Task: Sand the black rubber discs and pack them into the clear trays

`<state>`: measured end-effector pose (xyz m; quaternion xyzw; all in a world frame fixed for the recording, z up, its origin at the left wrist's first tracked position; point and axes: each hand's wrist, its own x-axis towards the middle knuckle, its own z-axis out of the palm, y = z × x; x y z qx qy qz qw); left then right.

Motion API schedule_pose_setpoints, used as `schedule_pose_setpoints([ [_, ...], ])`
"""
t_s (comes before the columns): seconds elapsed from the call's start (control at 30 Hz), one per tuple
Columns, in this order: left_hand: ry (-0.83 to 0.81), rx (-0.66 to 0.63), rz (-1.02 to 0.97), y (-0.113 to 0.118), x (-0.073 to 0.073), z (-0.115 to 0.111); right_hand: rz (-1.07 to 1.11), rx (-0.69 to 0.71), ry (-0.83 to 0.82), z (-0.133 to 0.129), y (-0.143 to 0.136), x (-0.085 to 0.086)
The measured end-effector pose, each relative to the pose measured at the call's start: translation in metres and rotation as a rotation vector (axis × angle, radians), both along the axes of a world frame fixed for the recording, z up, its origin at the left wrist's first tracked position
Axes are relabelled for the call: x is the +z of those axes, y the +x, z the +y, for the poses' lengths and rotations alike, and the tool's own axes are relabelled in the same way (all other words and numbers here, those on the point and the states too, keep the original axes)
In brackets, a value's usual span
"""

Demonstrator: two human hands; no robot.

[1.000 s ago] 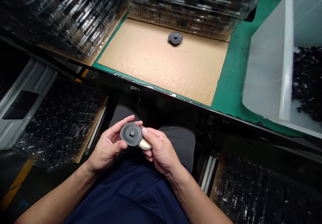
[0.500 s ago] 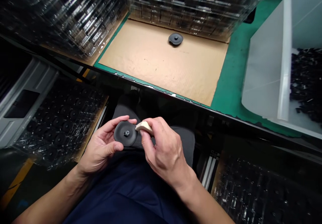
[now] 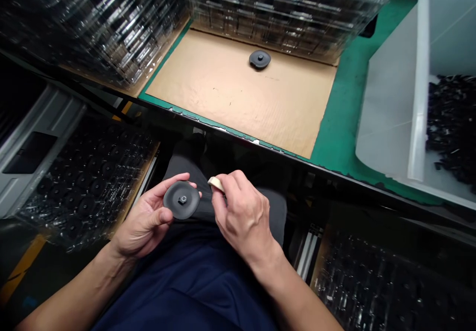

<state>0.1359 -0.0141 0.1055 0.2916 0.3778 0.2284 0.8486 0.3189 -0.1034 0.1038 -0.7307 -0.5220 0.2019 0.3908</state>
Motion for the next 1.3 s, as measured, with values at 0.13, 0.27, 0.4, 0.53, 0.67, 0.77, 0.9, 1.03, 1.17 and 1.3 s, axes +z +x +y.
schedule_pose_setpoints([
  [0.13,0.011,0.03,-0.009,0.0,-0.002,0.0,0.3,-0.046,-0.055,-0.001,0.002,0.0],
  [0.27,0.036,0.042,0.002,0.001,-0.001,0.0,0.475,0.107,-0.112,-0.005,-0.007,0.012],
  [0.4,0.045,0.03,0.003,0.001,-0.001,-0.002,0.282,0.148,-0.017,-0.006,-0.013,0.015],
  [0.53,0.028,0.041,0.012,0.001,0.001,-0.002,0.283,0.152,-0.018,-0.005,-0.014,0.012],
  [0.67,0.001,0.073,0.022,0.0,0.001,-0.002,0.295,0.121,0.006,-0.003,-0.017,0.008],
  [0.77,-0.015,0.096,0.045,-0.001,-0.002,-0.002,0.285,0.063,0.022,-0.004,-0.023,0.006],
  [0.9,-0.061,0.068,0.012,-0.005,-0.004,-0.002,0.283,0.143,0.011,-0.004,-0.021,-0.002],
  [1.03,-0.108,0.026,-0.038,-0.009,-0.004,-0.001,0.028,-0.034,-0.032,0.001,-0.005,-0.016],
  [1.17,-0.058,0.053,-0.038,-0.008,-0.003,0.0,0.25,-0.075,-0.05,-0.001,-0.003,-0.012],
  [1.3,-0.002,0.068,-0.003,-0.006,-0.002,0.0,0.411,0.078,-0.013,-0.007,-0.017,0.005],
])
